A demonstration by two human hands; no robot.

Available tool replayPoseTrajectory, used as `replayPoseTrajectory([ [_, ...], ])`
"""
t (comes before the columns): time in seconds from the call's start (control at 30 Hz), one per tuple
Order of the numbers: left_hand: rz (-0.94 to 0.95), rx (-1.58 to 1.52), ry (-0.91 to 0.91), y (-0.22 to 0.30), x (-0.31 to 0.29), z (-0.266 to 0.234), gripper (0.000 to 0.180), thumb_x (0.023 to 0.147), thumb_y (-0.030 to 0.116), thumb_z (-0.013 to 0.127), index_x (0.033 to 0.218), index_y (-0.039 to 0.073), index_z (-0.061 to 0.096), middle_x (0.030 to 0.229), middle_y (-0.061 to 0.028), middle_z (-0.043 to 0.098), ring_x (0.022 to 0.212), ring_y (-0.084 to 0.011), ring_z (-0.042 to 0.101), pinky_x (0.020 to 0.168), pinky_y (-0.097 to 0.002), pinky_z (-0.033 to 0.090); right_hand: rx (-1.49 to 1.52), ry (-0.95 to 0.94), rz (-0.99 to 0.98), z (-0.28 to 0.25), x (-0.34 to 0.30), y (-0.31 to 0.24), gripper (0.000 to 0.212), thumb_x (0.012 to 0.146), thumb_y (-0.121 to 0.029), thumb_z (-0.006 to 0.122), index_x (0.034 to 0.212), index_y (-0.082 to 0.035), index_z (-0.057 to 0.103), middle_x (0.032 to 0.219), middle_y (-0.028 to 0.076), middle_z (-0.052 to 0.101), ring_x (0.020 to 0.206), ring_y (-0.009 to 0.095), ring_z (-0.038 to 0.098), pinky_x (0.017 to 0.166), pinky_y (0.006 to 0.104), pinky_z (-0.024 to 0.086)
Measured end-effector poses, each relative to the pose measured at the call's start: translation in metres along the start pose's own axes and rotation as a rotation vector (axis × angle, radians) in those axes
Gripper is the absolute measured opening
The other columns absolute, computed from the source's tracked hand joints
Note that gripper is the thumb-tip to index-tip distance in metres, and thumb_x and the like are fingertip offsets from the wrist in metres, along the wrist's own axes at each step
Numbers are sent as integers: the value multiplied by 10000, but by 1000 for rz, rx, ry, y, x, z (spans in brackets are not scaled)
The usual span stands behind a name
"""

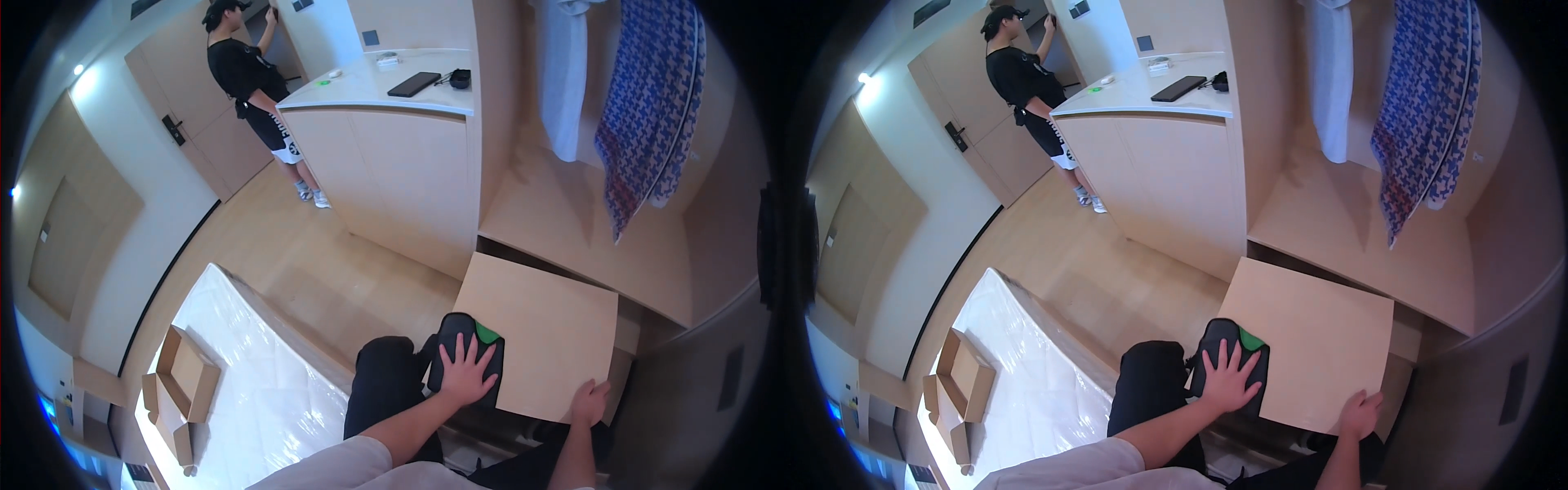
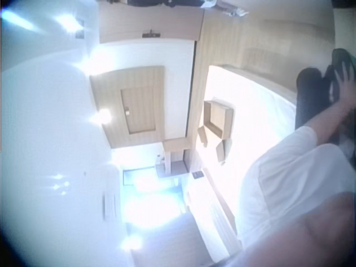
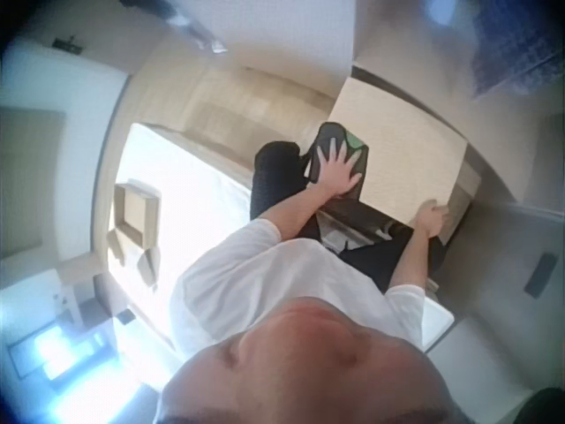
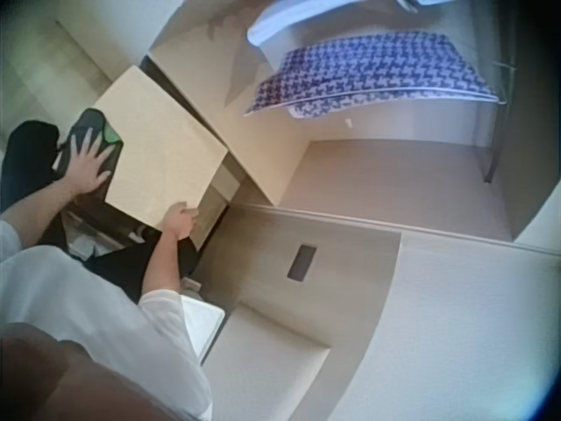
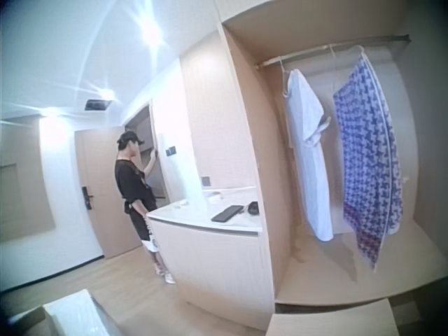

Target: The person is sitting on a bed and wiping a small rectangular wooden board with a black cloth, moving the cloth across the entire top surface.

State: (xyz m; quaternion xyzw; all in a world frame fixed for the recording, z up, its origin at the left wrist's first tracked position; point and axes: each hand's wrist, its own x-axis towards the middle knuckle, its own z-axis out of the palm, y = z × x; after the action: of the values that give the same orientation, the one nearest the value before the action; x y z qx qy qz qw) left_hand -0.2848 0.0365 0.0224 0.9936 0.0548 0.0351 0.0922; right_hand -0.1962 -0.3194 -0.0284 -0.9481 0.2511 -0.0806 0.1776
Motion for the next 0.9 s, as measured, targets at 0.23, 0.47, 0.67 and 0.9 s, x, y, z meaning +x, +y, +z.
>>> replayPoseTrajectory([
  [0.23,-59,36,-64,-13,131,-2,803,1007,647,551,1699,267,408,1779,-218,279,1659,-517,108,1236,-830,75,-59,44,13,-7,2,-1,556,1013,-407,620,1418,-34,548,1195,293,705,1058,516,695,872,615,565],
  [0.47,-66,-31,35,-44,240,19,784,961,592,656,1632,222,492,1731,-167,385,1653,-423,220,1287,-726,175,-40,-46,39,-22,-9,-26,441,986,-330,612,1266,6,560,1207,260,684,1138,508,644,892,619,538],
  [0.67,-98,11,-132,-55,319,18,624,1021,605,571,1448,161,668,1525,-114,626,1486,-344,495,1258,-661,283,-20,-47,16,-27,-7,-23,476,988,-364,614,1278,7,552,1207,278,681,1121,509,649,907,609,544],
  [0.9,-114,218,59,-45,282,29,760,1045,676,495,1709,326,377,1795,-114,309,1669,-426,195,1247,-820,81,-64,-72,19,-19,-2,-21,466,1000,-427,612,1208,-15,552,1174,278,699,1093,502,671,912,608,552],
])
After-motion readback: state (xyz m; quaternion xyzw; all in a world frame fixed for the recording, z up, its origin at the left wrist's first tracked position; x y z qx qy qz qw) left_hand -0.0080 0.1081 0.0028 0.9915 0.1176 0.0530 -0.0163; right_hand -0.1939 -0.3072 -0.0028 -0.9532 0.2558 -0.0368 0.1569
